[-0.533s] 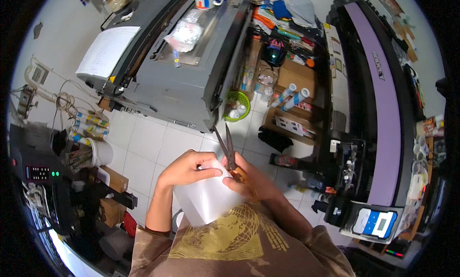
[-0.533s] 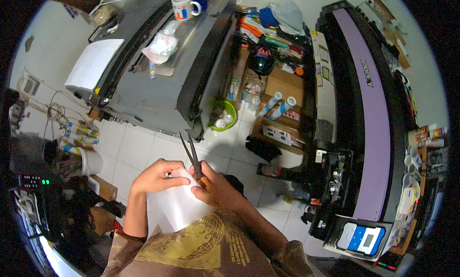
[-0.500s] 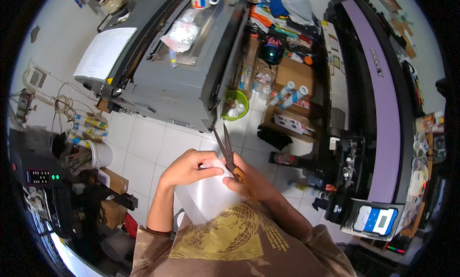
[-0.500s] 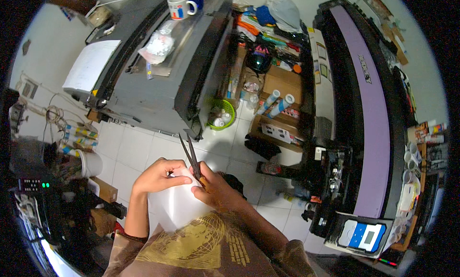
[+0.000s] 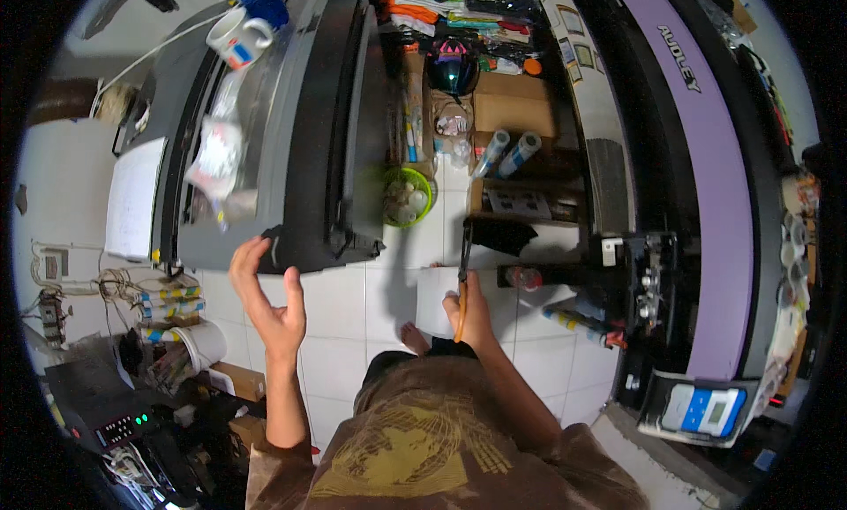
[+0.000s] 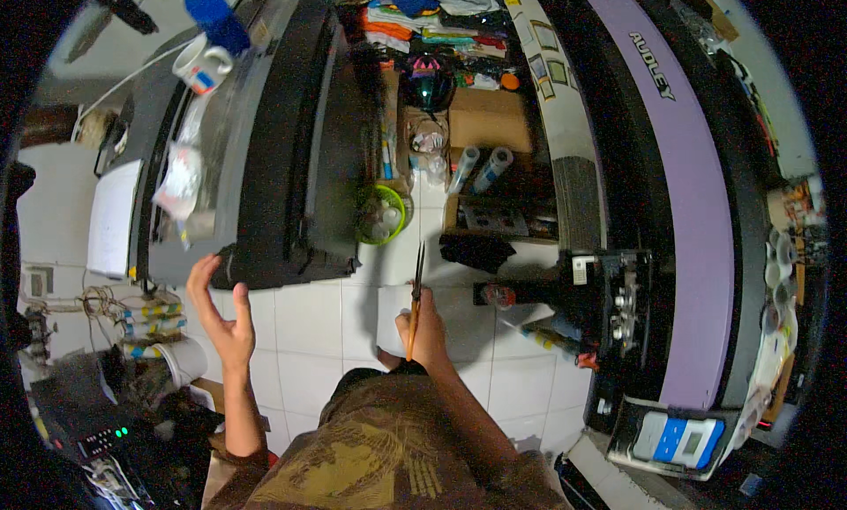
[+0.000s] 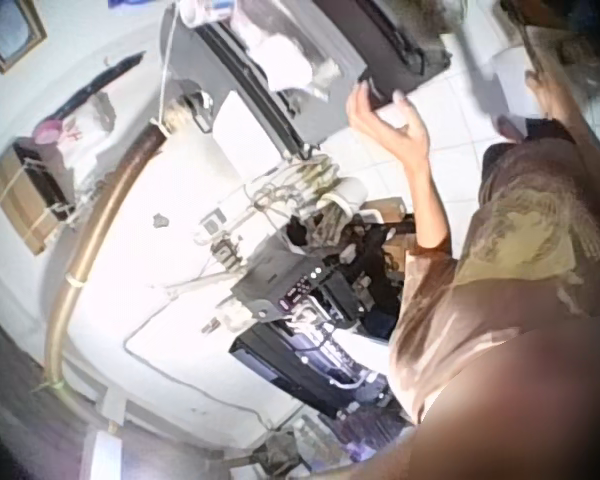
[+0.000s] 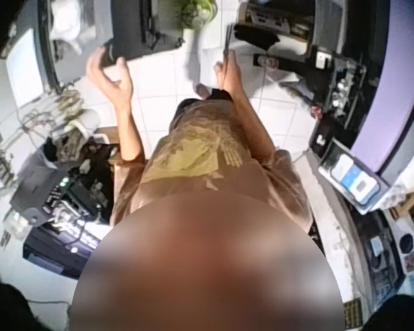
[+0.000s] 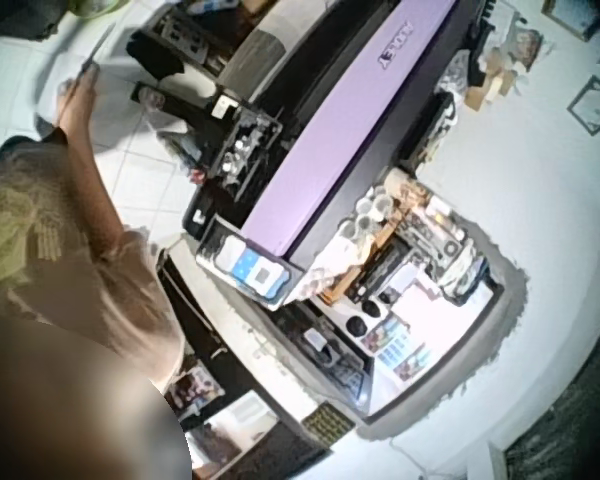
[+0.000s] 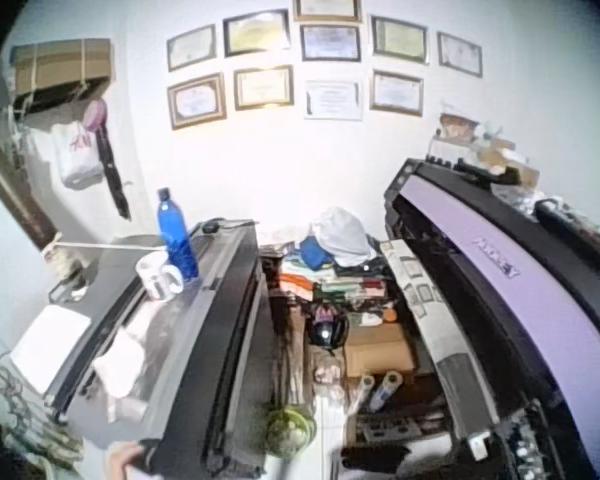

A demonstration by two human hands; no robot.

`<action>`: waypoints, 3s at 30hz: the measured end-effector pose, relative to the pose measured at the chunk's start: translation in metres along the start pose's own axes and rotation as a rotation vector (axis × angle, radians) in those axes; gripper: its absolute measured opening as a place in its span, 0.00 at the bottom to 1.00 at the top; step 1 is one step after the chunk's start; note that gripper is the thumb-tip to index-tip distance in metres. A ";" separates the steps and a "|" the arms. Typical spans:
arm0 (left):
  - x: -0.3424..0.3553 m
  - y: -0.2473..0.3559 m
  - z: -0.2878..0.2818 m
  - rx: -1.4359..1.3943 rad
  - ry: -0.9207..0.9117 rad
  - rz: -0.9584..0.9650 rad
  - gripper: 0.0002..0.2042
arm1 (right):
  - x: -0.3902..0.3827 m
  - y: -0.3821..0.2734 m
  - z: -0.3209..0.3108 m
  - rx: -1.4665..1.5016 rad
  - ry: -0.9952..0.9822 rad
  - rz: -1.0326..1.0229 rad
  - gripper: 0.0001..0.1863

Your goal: The person operates a large printing machine, interacting with its touchscreen and adjusting internal components. They then use scissors to cut a sheet of printed material and place it into the machine's output tray.

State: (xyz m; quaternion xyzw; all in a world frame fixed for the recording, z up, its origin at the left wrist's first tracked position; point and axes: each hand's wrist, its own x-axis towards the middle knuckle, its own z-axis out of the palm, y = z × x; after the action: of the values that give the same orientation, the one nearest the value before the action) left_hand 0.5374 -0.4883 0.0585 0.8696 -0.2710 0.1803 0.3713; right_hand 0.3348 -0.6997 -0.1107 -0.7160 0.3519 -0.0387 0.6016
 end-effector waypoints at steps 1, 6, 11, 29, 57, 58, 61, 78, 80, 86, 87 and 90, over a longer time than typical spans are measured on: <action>0.013 -0.002 0.014 0.047 0.018 0.033 0.22 | 0.026 0.009 0.007 -0.012 0.075 -0.090 0.18; 0.045 -0.004 0.050 0.409 -0.063 0.084 0.27 | 0.142 0.084 0.035 -0.063 0.177 0.011 0.16; 0.042 -0.003 0.057 0.537 -0.107 -0.016 0.28 | 0.264 0.151 0.083 0.236 0.147 0.395 0.16; 0.021 -0.011 0.040 0.804 -0.224 -0.196 0.26 | 0.399 0.179 0.216 -0.160 0.423 0.328 0.23; 0.038 0.014 0.011 0.034 0.038 0.427 0.16 | -0.077 0.161 -0.015 -0.107 0.262 0.494 0.30; 0.038 0.015 0.005 -0.026 0.020 0.430 0.16 | -0.101 0.147 -0.010 -0.003 0.329 0.518 0.27; 0.036 0.021 -0.009 -0.276 -0.019 0.442 0.15 | -0.174 0.106 0.013 0.269 0.482 0.208 0.20; -0.170 0.251 0.055 -1.070 -0.943 0.549 0.11 | -0.457 0.074 -0.017 0.360 1.217 0.299 0.23; -0.216 0.294 0.053 -1.196 -1.043 0.561 0.10 | -0.497 0.074 -0.033 0.370 1.321 0.286 0.24; -0.350 0.390 0.036 -1.263 -1.423 0.547 0.10 | -0.622 0.076 -0.052 0.286 1.608 0.247 0.21; -0.372 0.404 0.033 -1.362 -1.431 0.609 0.10 | -0.641 0.075 -0.053 0.269 1.644 0.283 0.20; -0.423 0.439 0.026 -1.383 -1.572 0.786 0.12 | -0.688 0.066 -0.049 0.373 1.790 0.259 0.21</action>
State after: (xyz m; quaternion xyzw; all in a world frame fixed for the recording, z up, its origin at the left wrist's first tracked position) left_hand -0.0590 -0.6184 0.0641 0.2019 -0.7283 -0.5043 0.4178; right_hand -0.2341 -0.3636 0.0971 -0.2656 0.7514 -0.5662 0.2104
